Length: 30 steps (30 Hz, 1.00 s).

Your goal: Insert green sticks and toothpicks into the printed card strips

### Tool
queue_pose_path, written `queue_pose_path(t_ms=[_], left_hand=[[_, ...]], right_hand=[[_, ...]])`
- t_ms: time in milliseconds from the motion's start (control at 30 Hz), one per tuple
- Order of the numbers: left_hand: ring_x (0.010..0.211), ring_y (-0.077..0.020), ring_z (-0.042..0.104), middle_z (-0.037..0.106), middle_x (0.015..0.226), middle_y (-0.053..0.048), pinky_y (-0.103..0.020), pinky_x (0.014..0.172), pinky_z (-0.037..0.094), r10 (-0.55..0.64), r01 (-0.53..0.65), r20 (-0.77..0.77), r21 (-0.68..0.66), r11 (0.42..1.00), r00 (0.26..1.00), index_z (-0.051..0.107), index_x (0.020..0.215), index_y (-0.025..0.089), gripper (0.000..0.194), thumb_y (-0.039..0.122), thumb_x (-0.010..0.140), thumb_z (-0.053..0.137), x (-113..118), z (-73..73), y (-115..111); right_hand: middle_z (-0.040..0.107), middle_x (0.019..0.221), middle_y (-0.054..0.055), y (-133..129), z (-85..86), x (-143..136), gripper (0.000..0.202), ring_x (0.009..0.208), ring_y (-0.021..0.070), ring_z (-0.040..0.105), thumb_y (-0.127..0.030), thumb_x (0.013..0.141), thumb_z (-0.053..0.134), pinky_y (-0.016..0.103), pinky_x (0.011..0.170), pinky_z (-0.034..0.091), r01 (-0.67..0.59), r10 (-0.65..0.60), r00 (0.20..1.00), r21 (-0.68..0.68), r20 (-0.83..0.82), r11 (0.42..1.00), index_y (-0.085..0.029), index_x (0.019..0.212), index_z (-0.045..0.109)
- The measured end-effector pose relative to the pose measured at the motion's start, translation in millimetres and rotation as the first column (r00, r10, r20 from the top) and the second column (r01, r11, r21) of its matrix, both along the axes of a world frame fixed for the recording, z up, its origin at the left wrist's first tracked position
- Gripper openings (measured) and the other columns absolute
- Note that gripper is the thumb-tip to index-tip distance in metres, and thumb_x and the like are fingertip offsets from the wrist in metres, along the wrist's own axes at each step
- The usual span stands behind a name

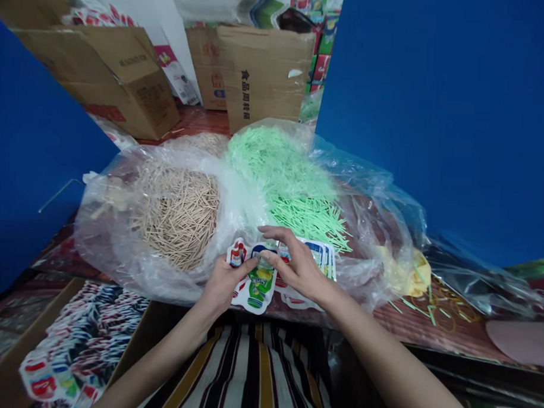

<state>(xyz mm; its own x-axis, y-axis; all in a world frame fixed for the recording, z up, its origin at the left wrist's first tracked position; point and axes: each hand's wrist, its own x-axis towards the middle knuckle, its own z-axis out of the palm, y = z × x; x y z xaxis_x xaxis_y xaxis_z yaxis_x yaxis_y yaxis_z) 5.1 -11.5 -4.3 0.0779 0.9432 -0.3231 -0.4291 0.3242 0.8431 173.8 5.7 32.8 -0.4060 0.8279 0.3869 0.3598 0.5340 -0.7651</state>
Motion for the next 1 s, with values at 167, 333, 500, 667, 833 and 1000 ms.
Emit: queue_pose_path(t_ms=[167,333,500,667,833,1000], left_hand=[[0.061,-0.0129,0.062,0.068,0.067,0.000,-0.027,0.065,0.051,0.036,-0.036,-0.006,-0.016,0.999,0.999,0.066,0.072,0.012,0.027,0.026,0.057,0.083,-1.0,3.2,-0.5],[0.062,-0.0139,0.062,0.068,0.067,-0.001,-0.027,0.065,0.052,0.034,-0.034,0.018,-0.022,0.999,0.999,0.066,0.071,0.012,0.027,0.027,0.056,0.083,-1.1,7.8,-0.7],[0.062,-0.0132,0.061,0.068,0.068,0.000,-0.027,0.066,0.051,0.006,-0.006,-0.014,0.014,1.000,1.000,0.067,0.074,0.012,0.027,0.026,0.056,0.083,0.1,8.3,-1.6],[0.056,-0.0109,0.058,0.065,0.061,0.001,-0.022,0.059,0.048,0.018,-0.018,-0.041,0.020,1.000,0.999,0.065,0.067,0.012,0.027,0.023,0.052,0.085,3.3,5.5,-2.9],[0.068,-0.0169,0.065,0.071,0.075,-0.004,-0.029,0.068,0.051,0.042,-0.041,0.046,-0.023,0.999,0.998,0.068,0.080,0.012,0.034,0.030,0.055,0.084,5.2,8.9,-2.6],[0.073,-0.0214,0.068,0.073,0.082,-0.008,-0.034,0.071,0.053,0.028,-0.026,0.050,-0.042,0.999,0.998,0.068,0.089,0.012,0.042,0.033,0.056,0.083,1.9,9.3,-2.3]], right_hand=[[0.058,0.123,0.009,-4.8,-5.8,3.2,0.029,0.114,0.0213,0.056,-0.027,0.085,0.061,0.039,0.094,0.046,0.029,-0.033,0.998,0.078,0.050,0.997,-0.024,0.110,0.048],[0.056,0.123,0.009,-8.2,0.8,3.9,0.031,0.112,0.0206,0.056,-0.025,0.084,0.063,0.038,0.093,0.046,0.080,-0.078,0.997,0.081,-0.023,0.993,-0.024,0.110,0.048],[0.063,0.110,0.007,-7.6,4.3,3.6,0.020,0.102,0.0194,0.060,-0.028,0.083,0.065,0.034,0.087,0.048,0.022,-0.031,0.995,0.090,0.098,0.996,-0.022,0.098,0.053],[0.064,0.108,0.010,-8.7,4.7,6.2,0.020,0.103,0.0238,0.060,-0.034,0.085,0.061,0.036,0.086,0.049,-0.036,0.017,0.968,0.071,0.249,0.997,-0.020,0.099,0.057],[0.065,0.103,0.007,-12.4,3.9,1.4,0.051,0.090,0.0212,0.064,-0.038,0.078,0.069,0.034,0.077,0.052,0.107,-0.095,0.990,-0.113,0.107,0.988,-0.022,0.121,0.048],[0.069,0.094,0.005,-10.5,-13.7,-7.5,0.048,0.081,0.0188,0.066,-0.037,0.076,0.070,0.032,0.071,0.055,0.081,-0.223,0.940,-0.465,-0.258,0.881,-0.019,0.117,0.051]])
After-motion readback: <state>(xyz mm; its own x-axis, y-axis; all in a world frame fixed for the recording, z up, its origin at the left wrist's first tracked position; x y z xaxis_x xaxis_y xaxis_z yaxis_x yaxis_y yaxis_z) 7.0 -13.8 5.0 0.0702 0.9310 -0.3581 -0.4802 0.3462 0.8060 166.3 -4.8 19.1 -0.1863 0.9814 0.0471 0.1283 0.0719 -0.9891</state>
